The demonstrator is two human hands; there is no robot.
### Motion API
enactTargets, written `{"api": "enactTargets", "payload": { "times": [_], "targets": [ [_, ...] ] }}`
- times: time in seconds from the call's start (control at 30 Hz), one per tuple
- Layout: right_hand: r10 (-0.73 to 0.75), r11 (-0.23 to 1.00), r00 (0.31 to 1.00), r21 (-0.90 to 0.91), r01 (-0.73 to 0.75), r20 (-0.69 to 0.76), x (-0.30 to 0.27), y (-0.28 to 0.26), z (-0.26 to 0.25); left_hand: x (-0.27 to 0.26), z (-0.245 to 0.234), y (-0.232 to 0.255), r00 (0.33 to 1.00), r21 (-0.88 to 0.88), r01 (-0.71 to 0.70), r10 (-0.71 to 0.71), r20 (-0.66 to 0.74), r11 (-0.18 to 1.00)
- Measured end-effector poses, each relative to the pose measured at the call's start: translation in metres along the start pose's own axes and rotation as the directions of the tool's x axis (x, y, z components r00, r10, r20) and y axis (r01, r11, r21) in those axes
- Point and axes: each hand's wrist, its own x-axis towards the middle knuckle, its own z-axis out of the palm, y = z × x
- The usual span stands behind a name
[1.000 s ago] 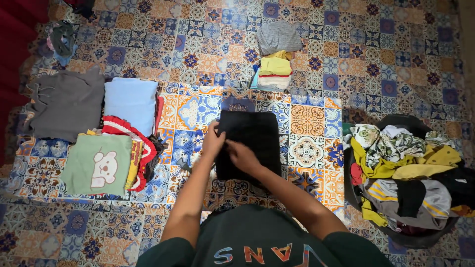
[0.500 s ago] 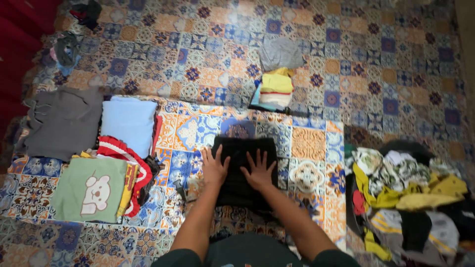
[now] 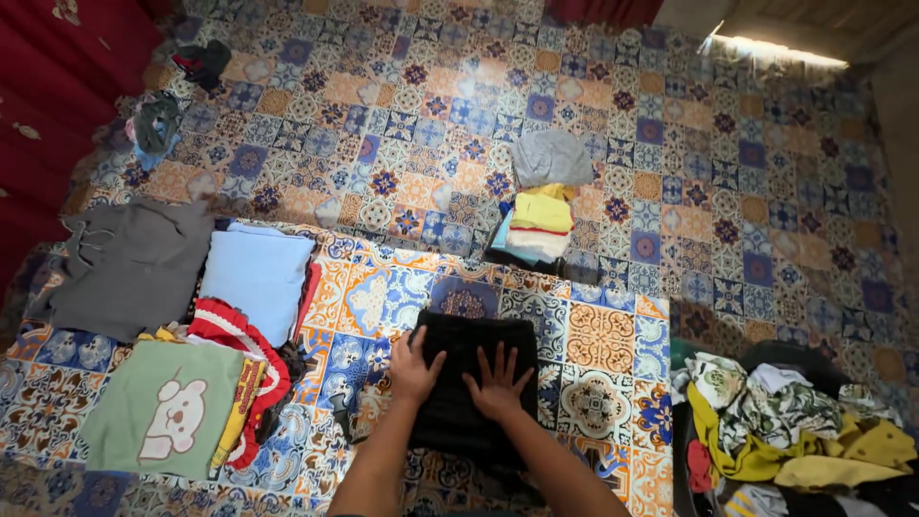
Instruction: Folding various items of clothing from a laundry basket and stacking them.
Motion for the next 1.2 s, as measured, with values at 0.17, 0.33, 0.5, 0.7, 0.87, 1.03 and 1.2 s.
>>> {"api": "enactTargets", "payload": {
  "times": [0.17,0.33,0.5,0.7,0.87,1.03,1.2],
  "targets": [
    [-0.067,0.987,0.998,0.144,0.068,-0.011,-0.005,0.014,-0.012,0.013,-0.011,-0.003,0.972,-0.131,0.223,-0.212,0.097,0.966],
    [-0.133,0.913,0.964,0.350,0.209,-0.230,0.031,0.071,0.048,0.050,-0.037,0.001,0.724,-0.030,0.568,-0.482,0.494,0.822],
    [0.082,0.008,0.986,0.989,-0.146,0.145,0.076,0.151,0.120,0.062,-0.033,0.001,0.733,-0.425,0.497,-0.104,0.672,0.756],
    [-0.179,-0.739,0.707,0.381,-0.556,0.685,-0.035,0.100,-0.083,0.081,-0.081,0.109,0.846,-0.278,0.033,0.122,0.520,0.960],
    [-0.240,-0.742,0.875,0.502,-0.444,0.420,-0.027,0.108,-0.142,0.072,-0.096,0.152,0.836,-0.354,-0.200,0.348,0.424,0.914],
    [-0.180,-0.675,0.870,0.585,-0.449,0.460,-0.039,0.093,-0.168,0.056,-0.066,0.123,0.911,-0.347,-0.266,0.352,0.214,0.899],
    [-0.267,-0.632,0.884,0.623,-0.461,0.383,-0.042,0.095,-0.145,0.040,-0.104,0.144,0.895,-0.380,-0.190,0.318,0.311,0.905]
  ]
}}
